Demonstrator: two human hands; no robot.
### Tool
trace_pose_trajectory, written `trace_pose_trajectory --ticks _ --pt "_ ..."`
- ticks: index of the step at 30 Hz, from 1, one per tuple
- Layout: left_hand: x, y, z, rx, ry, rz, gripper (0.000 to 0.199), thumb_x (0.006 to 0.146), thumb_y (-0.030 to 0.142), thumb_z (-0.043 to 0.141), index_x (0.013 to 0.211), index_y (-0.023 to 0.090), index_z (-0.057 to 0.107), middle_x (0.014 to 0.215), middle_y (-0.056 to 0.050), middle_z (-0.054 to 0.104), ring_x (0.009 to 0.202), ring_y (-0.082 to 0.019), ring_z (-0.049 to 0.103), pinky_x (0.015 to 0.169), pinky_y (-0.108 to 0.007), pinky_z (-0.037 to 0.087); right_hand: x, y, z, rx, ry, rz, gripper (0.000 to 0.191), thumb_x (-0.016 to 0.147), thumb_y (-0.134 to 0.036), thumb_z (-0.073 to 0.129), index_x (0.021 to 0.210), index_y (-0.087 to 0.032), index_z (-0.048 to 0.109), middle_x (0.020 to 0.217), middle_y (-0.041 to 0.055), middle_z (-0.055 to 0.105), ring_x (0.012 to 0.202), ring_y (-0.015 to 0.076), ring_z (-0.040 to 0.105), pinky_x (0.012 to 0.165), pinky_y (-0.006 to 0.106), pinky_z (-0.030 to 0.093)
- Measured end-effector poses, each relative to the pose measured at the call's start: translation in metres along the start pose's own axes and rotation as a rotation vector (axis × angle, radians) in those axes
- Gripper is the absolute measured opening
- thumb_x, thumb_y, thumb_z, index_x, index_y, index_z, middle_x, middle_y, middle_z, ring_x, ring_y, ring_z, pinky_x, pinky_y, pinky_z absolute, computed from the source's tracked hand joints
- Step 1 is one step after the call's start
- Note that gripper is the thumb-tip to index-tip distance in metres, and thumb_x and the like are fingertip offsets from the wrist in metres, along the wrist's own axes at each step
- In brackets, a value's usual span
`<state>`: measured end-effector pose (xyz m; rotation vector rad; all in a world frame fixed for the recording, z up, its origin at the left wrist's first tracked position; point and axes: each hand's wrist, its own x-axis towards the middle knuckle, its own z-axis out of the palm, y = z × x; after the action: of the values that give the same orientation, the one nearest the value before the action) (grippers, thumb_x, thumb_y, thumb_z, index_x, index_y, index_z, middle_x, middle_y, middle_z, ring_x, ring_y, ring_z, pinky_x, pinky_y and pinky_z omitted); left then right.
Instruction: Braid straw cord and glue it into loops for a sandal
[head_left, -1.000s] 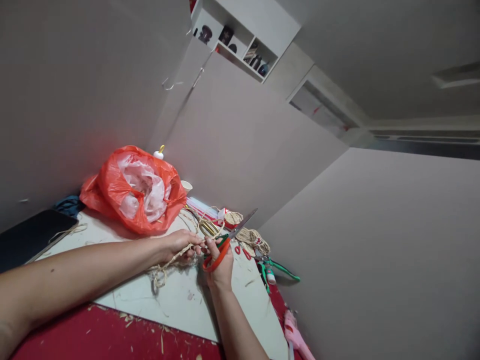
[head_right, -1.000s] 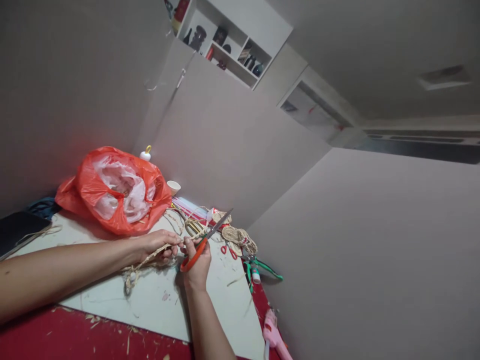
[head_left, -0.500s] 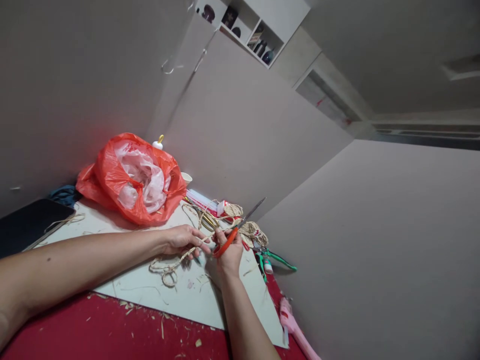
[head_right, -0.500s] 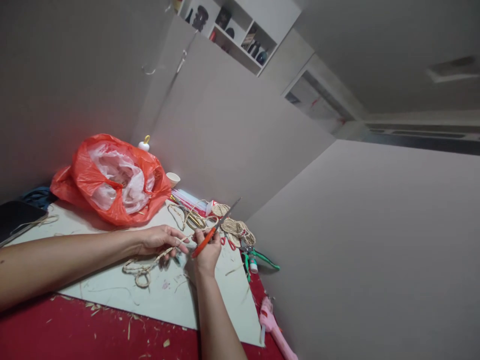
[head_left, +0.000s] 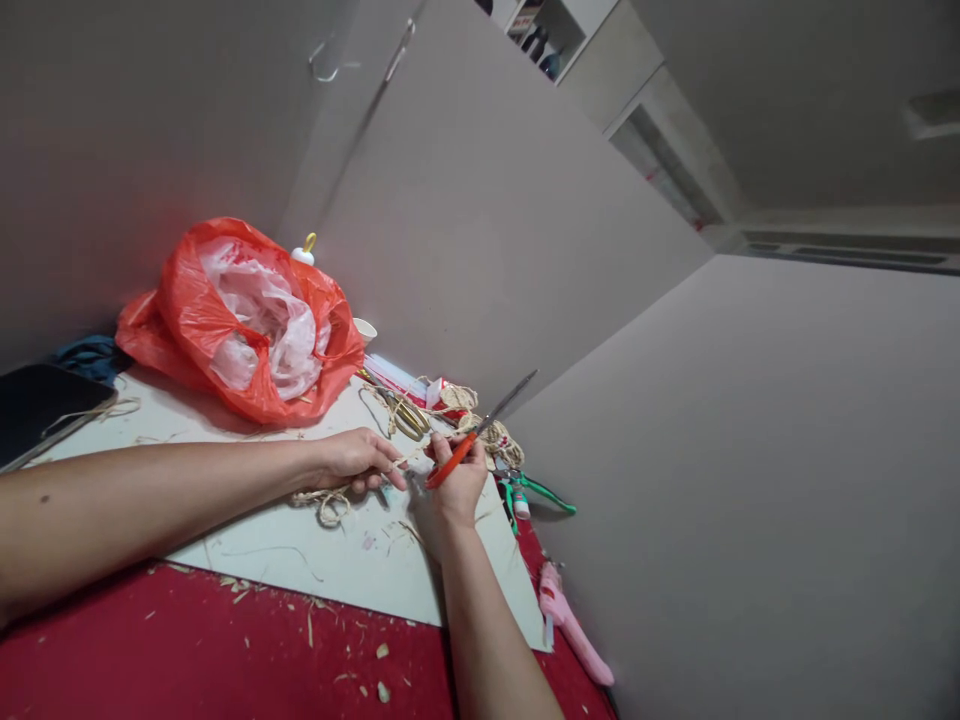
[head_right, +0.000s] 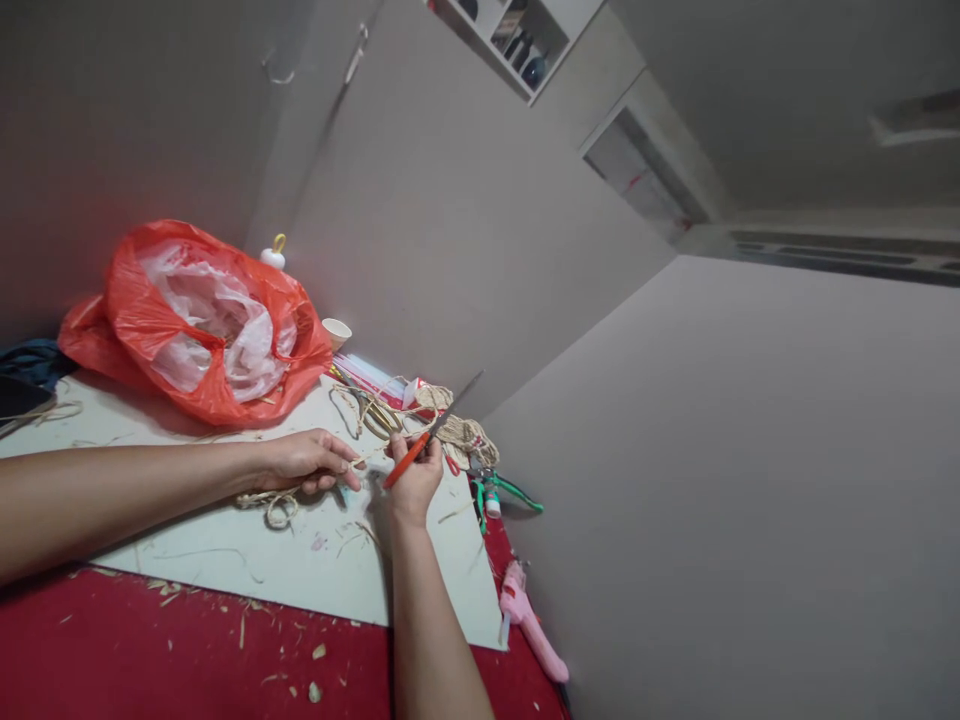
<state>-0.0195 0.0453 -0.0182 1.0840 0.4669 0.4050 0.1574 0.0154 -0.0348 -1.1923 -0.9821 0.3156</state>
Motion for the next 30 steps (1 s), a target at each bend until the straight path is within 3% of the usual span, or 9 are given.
trace_pose_trajectory --ticks 5,8,16,21,30 --pt "0.002 -0.002 -0.001 0.015 -0.018 -0.007 0.030 0.056 0.021 0.070 0.083 0.011 0.068 0.083 -0.010 0.071 0.041 -0.003 0.040 0.039 -0.019 0.023 0.002 0.004 0.000 0.025 0.018 0.012 0.031 0.067 -0.032 0.072 0.075 -0.021 0.044 0.061 -0.0088 0.052 0.054 0.0090 0.055 0.056 0.023 0.046" --pt "0.002 -0.003 0.000 0.032 -0.017 0.000 0.026 0.056 0.024 0.070 0.078 0.011 0.065 0.081 -0.010 0.071 0.041 -0.003 0.040 0.039 -0.019 0.024 0.003 0.004 -0.001 0.031 0.029 0.012 0.032 0.067 -0.033 0.072 0.076 -0.021 0.044 0.062 -0.0088 0.051 0.053 0.0088 0.054 0.056 0.023 0.047" --pt "-0.001 -0.003 0.004 0.101 -0.036 0.023 0.025 0.059 0.024 0.068 0.080 0.014 0.061 0.075 -0.007 0.071 0.039 -0.004 0.038 0.039 -0.019 0.020 0.001 -0.004 -0.002 0.045 -0.038 0.030 0.031 0.066 -0.032 0.073 0.075 -0.021 0.045 0.061 -0.0089 0.050 0.052 0.0088 0.054 0.054 0.023 0.046" --pt "0.001 -0.005 0.003 0.151 0.003 0.054 0.018 0.061 0.021 0.063 0.077 0.012 0.064 0.061 -0.004 0.067 0.036 -0.004 0.027 0.037 -0.021 0.011 0.001 -0.005 0.002 0.065 -0.101 0.053 0.029 0.064 -0.028 0.073 0.074 -0.020 0.046 0.061 -0.0088 0.051 0.051 0.0086 0.053 0.052 0.022 0.044" --pt "-0.003 -0.003 0.007 0.228 0.021 0.132 0.023 0.067 0.034 0.069 0.072 0.011 0.068 0.055 0.000 0.063 0.036 -0.004 0.025 0.039 -0.023 0.010 0.003 -0.006 0.004 0.080 -0.120 0.102 0.028 0.064 -0.028 0.071 0.073 -0.021 0.046 0.060 -0.0086 0.052 0.049 0.0087 0.052 0.050 0.022 0.043"
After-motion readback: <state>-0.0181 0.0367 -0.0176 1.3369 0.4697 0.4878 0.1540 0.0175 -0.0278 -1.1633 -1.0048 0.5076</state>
